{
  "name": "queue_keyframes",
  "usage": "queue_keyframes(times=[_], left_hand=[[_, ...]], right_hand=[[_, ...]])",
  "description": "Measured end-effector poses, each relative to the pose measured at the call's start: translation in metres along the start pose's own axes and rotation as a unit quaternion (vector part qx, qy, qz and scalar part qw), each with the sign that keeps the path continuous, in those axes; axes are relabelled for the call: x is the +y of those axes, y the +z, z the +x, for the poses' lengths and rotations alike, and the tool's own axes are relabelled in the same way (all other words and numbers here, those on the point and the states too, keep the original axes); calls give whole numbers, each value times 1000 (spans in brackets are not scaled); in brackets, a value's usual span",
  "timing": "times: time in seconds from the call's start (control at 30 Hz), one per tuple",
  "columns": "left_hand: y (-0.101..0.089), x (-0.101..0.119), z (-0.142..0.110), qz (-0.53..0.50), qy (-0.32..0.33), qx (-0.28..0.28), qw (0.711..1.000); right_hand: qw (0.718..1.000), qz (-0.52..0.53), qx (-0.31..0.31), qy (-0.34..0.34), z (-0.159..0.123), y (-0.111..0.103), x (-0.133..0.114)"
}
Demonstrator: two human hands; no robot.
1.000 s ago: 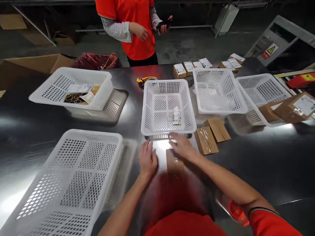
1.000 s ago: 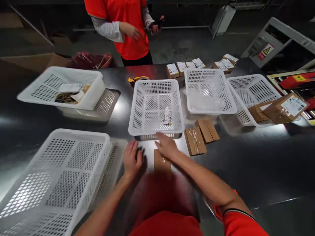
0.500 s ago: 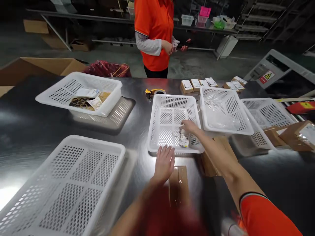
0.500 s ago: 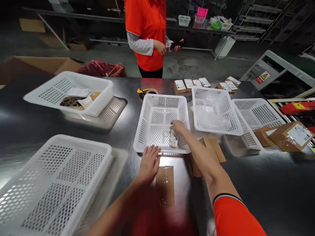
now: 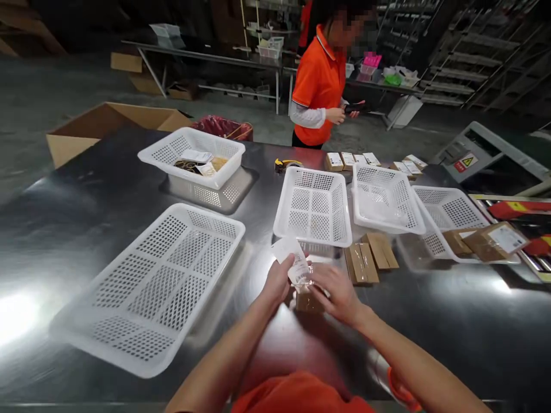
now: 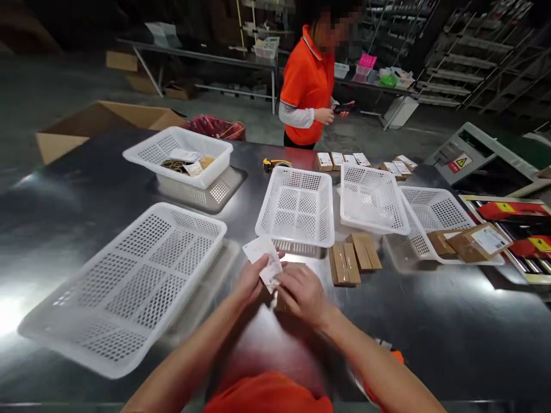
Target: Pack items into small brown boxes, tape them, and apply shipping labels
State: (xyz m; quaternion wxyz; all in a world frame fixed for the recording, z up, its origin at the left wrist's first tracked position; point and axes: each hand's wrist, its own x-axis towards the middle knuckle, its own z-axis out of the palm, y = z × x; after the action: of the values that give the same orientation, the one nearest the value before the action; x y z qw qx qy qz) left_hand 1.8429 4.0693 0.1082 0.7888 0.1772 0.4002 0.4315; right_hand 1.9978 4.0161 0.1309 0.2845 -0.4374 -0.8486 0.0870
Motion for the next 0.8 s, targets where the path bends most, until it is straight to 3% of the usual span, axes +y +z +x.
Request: queue_keyframes(times=[0.03, 0.1, 0.2, 0.3, 0.37, 0.47, 0.5, 0.57, 0.7, 0.8], left_hand=[[-7, -2, -8, 11, 7, 0, 1000], [-21, -4, -21, 15, 8, 7, 1000], [-45, 5, -36, -24, 21, 60, 998], [-70, 17, -45, -55, 56, 104, 992], [-85, 18, -48, -47, 63, 125, 989], [-115, 4, -51, -24, 65, 195, 978], [-127, -4, -52, -5, 63, 224, 973], [-156, -22, -55, 42, 40, 256, 965], [-203, -49, -68, 82, -42, 232, 968], [-217, -54, -70, 73, -74, 213, 972]], right_hand=[[999, -28, -19, 20, 3, 0, -5], [994, -64, -89, -4, 5, 7, -16], [982, -30, -180, -45, -7, 32, -35], [981, 21, -195, -13, -18, 58, -47], [981, 57, -184, 26, -10, 70, -43], [972, 96, -106, 184, 24, 73, -14], [960, 88, -67, 256, 36, 72, 1], [942, 57, -24, 330, 54, 69, 37], [905, -9, -5, 425, 68, 65, 105], [883, -69, -25, 464, 79, 63, 146]])
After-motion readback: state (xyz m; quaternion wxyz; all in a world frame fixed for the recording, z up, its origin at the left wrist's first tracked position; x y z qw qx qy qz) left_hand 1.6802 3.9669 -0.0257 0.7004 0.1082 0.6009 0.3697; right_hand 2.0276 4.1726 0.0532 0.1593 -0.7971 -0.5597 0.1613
